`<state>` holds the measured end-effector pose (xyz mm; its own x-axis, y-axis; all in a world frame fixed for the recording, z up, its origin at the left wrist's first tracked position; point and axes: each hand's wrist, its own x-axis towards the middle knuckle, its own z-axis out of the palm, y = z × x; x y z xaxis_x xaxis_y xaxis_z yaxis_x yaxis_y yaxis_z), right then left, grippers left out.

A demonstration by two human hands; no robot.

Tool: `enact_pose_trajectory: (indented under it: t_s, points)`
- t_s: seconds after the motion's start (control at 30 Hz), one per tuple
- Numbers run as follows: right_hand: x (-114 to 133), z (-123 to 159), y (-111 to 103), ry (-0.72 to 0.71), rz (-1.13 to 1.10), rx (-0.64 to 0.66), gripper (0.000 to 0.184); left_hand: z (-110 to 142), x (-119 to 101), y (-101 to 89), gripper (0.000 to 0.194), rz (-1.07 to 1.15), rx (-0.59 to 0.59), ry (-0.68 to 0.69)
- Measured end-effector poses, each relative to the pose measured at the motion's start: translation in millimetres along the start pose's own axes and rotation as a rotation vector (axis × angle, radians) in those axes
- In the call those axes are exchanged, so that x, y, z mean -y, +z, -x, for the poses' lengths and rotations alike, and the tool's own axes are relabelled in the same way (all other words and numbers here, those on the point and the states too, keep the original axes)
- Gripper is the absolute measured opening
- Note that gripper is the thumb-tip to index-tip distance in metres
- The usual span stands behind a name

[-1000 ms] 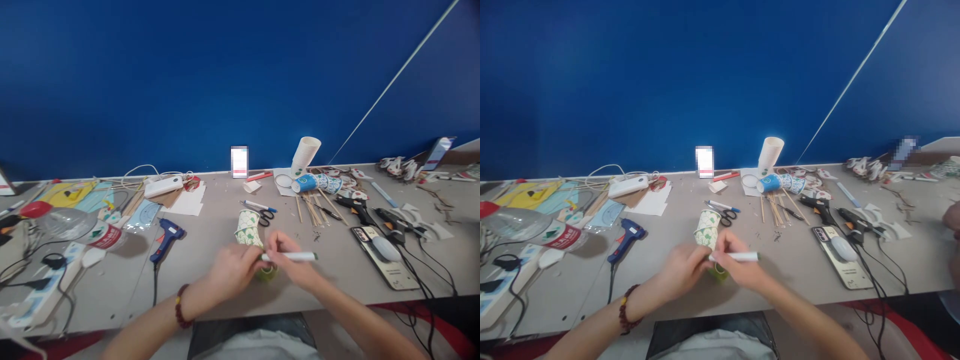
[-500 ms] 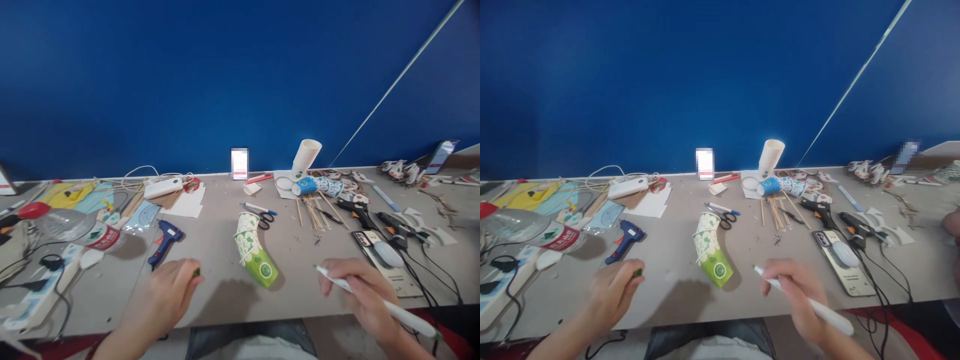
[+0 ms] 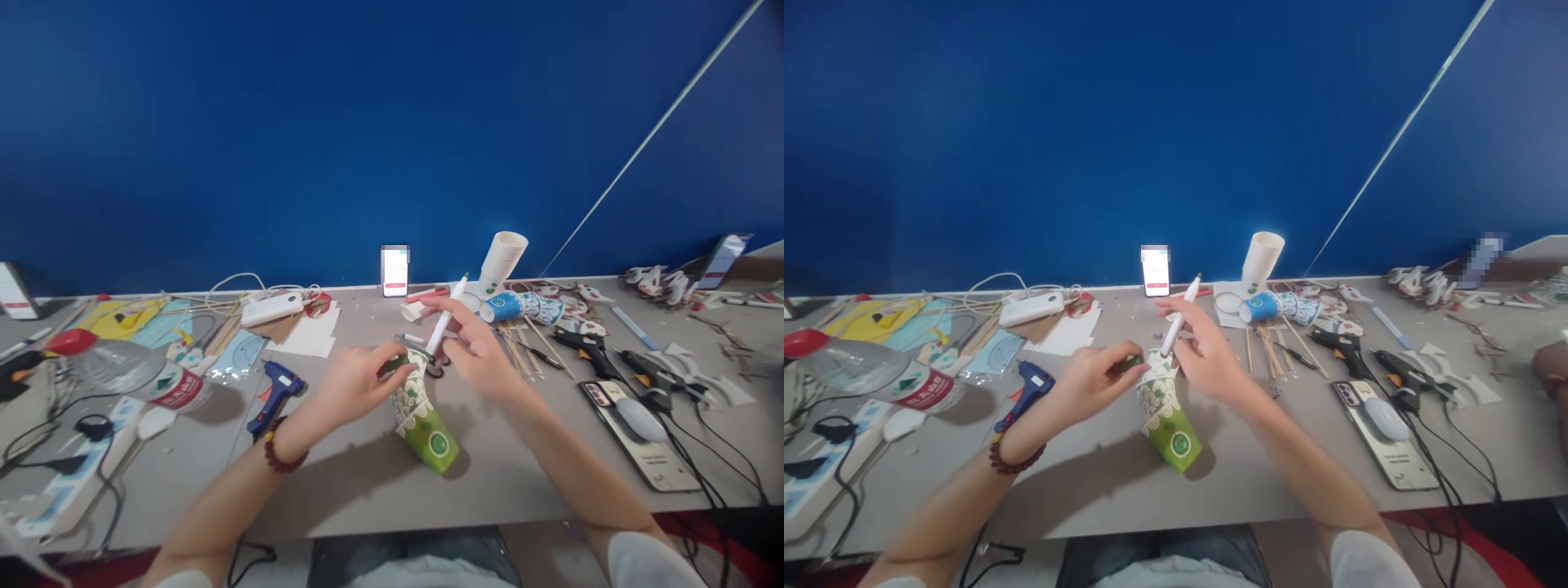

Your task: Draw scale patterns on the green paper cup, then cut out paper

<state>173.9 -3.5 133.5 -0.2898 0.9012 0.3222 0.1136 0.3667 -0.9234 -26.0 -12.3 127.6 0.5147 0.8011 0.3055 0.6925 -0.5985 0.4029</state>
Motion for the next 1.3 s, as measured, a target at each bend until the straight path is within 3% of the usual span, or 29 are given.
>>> enact_pose_trajectory:
  t_s: [0.17,0.37,0.67,0.87,0.97,1.07,1.3]
  points:
    - [5,-5,4,-0.066,-0.124,-0.021,0.033,2,6,2.9,0.025,0.093,0.004,-0.039]
    - [-11,-2,11,-0.014,-0.131,-0.080,0.018,7,7,5.7,0.021,0.333,-0.016,-0.094]
    - [-18,-2,12,0.000,-0.033,-0.073,0.026,3,7,9.5,0.024,0.423,-0.048,-0.121]
    - [-21,-2,12,-0.078,0.130,-0.070,0.024,3,3,6.8,0.030,0.434,0.002,-0.161]
    - [-24,-3,12,-0.059,0.160,-0.058,0.020,4,3,8.1,0.032,0.398,0.016,-0.143]
    - [-28,-4,11,-0.055,0.130,-0.057,0.012,5,6,14.7,0.028,0.232,-0.046,-0.074]
    - [-32,-4,12,-0.066,-0.127,-0.011,0.003,9,9,32.5,0.022,0.007,-0.181,0.022]
